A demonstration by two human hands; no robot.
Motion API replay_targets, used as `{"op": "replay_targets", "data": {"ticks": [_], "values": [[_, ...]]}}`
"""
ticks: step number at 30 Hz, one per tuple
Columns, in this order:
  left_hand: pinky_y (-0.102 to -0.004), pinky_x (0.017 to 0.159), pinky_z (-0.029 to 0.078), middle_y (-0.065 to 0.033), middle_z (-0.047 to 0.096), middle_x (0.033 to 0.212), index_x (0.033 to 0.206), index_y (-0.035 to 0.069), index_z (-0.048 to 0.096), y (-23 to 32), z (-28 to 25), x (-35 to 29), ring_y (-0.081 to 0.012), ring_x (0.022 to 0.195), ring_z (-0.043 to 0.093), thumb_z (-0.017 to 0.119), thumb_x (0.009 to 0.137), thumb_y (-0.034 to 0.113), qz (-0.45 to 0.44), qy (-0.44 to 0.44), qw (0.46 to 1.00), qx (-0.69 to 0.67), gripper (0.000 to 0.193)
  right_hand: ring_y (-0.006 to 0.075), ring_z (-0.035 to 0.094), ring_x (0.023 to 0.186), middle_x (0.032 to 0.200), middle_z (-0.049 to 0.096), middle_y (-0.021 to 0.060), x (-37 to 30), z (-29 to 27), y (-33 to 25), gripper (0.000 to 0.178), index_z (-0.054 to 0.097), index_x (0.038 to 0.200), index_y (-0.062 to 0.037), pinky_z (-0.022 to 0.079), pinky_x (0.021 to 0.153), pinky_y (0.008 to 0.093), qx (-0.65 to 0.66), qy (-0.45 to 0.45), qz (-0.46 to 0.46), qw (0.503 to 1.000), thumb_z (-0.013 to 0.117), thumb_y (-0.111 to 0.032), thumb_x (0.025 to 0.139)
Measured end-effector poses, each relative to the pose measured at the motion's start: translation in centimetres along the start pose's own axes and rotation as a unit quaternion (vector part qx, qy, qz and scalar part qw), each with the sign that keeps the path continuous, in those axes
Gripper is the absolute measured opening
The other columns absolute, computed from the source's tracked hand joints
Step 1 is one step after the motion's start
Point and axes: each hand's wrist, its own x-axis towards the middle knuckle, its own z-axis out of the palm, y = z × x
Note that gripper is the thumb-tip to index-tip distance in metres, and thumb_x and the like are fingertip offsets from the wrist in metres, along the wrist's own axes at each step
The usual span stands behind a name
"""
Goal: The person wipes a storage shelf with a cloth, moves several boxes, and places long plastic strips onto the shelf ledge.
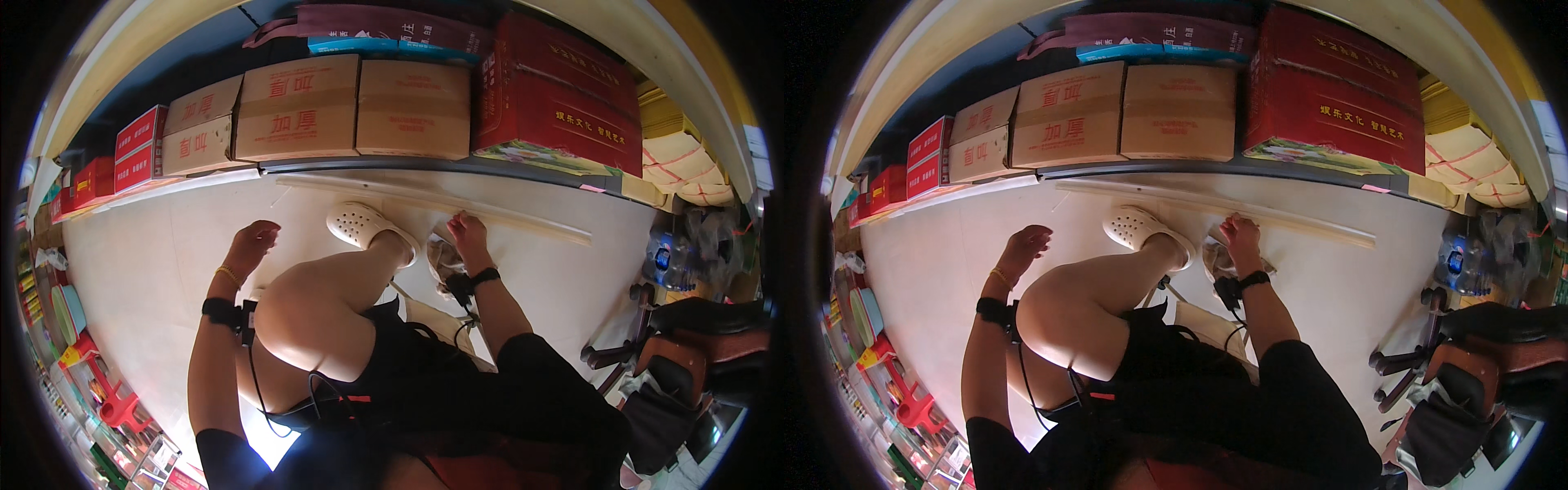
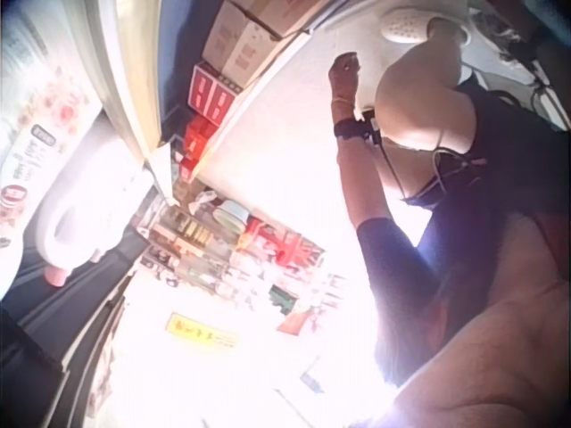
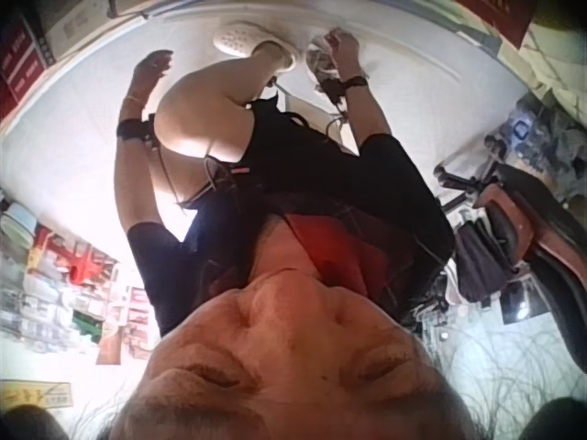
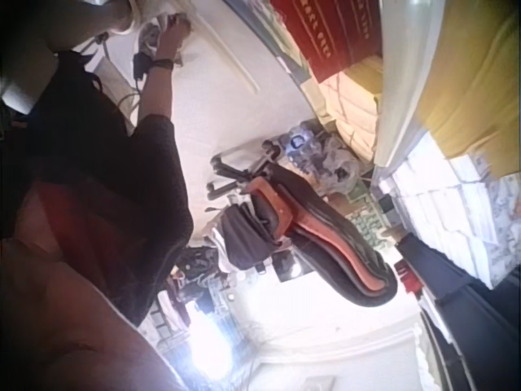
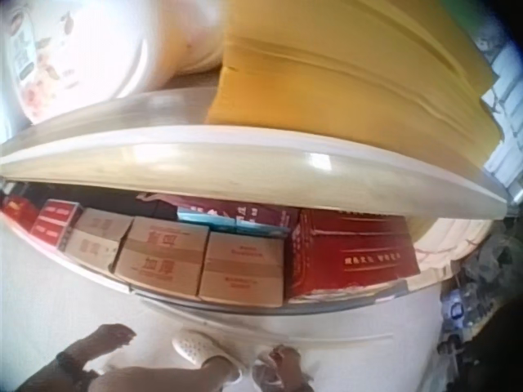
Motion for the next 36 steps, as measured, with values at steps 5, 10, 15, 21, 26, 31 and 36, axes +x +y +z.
{"op": "replay_targets", "data": {"ticks": [5,10,15,21,26,31,36], "values": [[-0.027,0.069,0.046,-0.0019,0.058,0.092,0.104,0.01,0.055,-2.4,1.8,3.3,-0.0124,0.082,0.055,0.049,0.087,0.02,-0.017,-0.029,0.999,0.001,0.021,0.0189,0.056,0.072,0.075,0.057,0.0073,-3.7,0.2,-1.4,0.008,0.053,0.081,-0.004,0.049,0.069,0.0333,-0.035,-0.099,-0.012,0.994,0.054,-0.012,0.082],[-0.0375,0.075,0.046,-0.0086,0.049,0.112,0.122,0.013,0.036,-3.3,3.3,4.9,-0.0252,0.097,0.05,0.059,0.08,0.027,-0.142,0.011,0.986,-0.083,0.05,0.0189,0.057,0.073,0.076,0.058,0.007,-6.7,1.6,-2.8,0.008,0.054,0.082,-0.004,0.048,0.069,0.0335,-0.034,-0.138,0.002,0.99,0.053,-0.012,0.083],[-0.0528,0.075,0.046,-0.017,0.035,0.12,0.117,0.014,0.017,-11.6,1.3,7.4,-0.0398,0.094,0.049,0.065,0.076,0.022,-0.137,0.077,0.796,-0.585,0.065,0.0185,0.057,0.069,0.073,0.058,0.0063,-8.0,4.0,-2.6,0.01,0.056,0.077,-0.0042,0.049,0.069,0.0328,-0.028,-0.171,0.037,0.984,0.055,-0.013,0.083],[-0.0462,0.07,0.051,-0.016,0.046,0.103,0.113,0.011,0.018,-7.0,2.6,6.0,-0.03,0.087,0.053,0.068,0.072,0.008,-0.102,0.243,0.782,-0.564,0.065,0.0185,0.058,0.074,0.076,0.059,0.0054,-7.2,3.5,-1.8,0.011,0.058,0.081,-0.0044,0.048,0.071,0.0338,-0.037,-0.203,0.043,0.978,0.055,-0.015,0.083],[-0.0284,0.064,0.05,-0.0059,0.057,0.078,0.086,0.004,0.053,-6.0,1.6,5.9,-0.0201,0.066,0.055,0.062,0.078,0.016,-0.107,0.089,0.796,-0.589,0.017,0.021,0.058,0.084,0.085,0.061,0.0083,-6.6,3.6,-1.6,0.015,0.057,0.086,-0.0026,0.047,0.078,0.0337,0.051,-0.156,0.074,0.984,0.052,-0.016,0.083],[-0.0308,0.063,0.05,-0.0097,0.056,0.08,0.087,0.003,0.053,-2.6,3.7,5.6,-0.0234,0.068,0.056,0.056,0.08,0.017,-0.172,0.101,0.844,-0.498,0.016,0.0242,0.058,0.087,0.088,0.061,0.0118,-4.8,1.4,-1.1,0.015,0.055,0.09,-0.0014,0.048,0.081,0.0349,0.105,-0.146,0.037,0.983,0.047,-0.011,0.083],[-0.0411,0.074,0.051,-0.0179,0.055,0.088,0.092,-0.001,0.048,-5.4,4.6,6.9,-0.0318,0.079,0.057,0.05,0.081,0.016,-0.145,0.052,0.827,-0.541,0.021,0.0259,0.058,0.088,0.09,0.06,0.0145,-5.0,1.1,-0.9,0.013,0.053,0.089,-0.0001,0.048,0.082,0.0351,0.091,-0.131,0.02,0.987,0.045,-0.008,0.083]]}}
